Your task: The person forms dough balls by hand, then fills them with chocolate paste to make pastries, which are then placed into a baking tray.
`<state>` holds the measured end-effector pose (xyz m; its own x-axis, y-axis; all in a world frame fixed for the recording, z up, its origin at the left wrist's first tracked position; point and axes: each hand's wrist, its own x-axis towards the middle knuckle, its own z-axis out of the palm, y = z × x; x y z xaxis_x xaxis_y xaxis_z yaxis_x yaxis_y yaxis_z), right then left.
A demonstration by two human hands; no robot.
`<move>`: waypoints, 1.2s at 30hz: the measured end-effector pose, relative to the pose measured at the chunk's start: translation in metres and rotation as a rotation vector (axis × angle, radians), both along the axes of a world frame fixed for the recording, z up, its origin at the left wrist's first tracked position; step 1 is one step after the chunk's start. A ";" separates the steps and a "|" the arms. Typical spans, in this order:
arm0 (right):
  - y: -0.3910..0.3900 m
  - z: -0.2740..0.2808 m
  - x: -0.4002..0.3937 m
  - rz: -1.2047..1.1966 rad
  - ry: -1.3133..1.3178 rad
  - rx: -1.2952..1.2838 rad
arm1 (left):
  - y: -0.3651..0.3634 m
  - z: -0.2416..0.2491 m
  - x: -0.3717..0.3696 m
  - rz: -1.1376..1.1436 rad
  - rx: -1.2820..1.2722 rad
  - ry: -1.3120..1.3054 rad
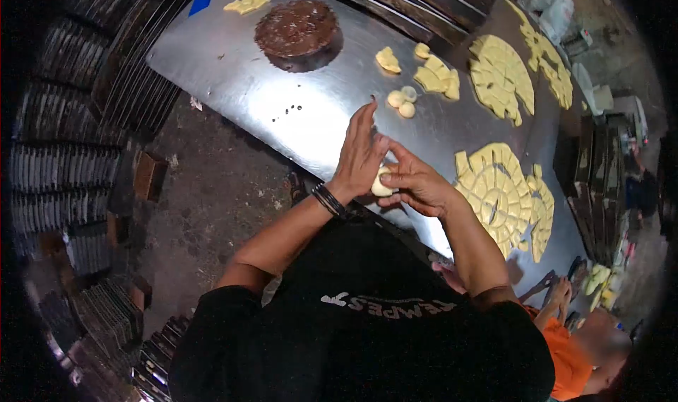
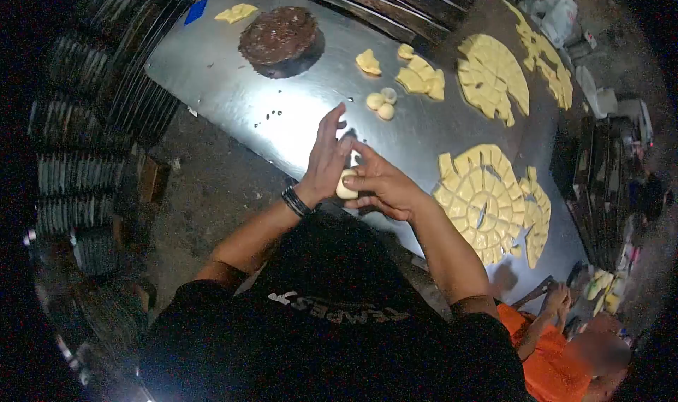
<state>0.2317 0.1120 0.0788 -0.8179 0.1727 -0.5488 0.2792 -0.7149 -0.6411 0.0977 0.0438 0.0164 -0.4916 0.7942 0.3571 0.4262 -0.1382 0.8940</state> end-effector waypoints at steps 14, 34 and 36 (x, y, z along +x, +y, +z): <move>0.086 -0.027 -0.267 0.358 -0.004 2.116 | -0.106 -0.043 -0.212 0.193 -0.039 -0.860; 0.017 -0.048 -0.177 -0.288 0.542 -0.409 | -0.031 0.042 -0.198 -0.436 -0.204 -1.090; 0.015 -0.050 -0.139 -0.268 0.617 -0.426 | -0.022 0.037 -0.161 -0.451 -0.134 -0.956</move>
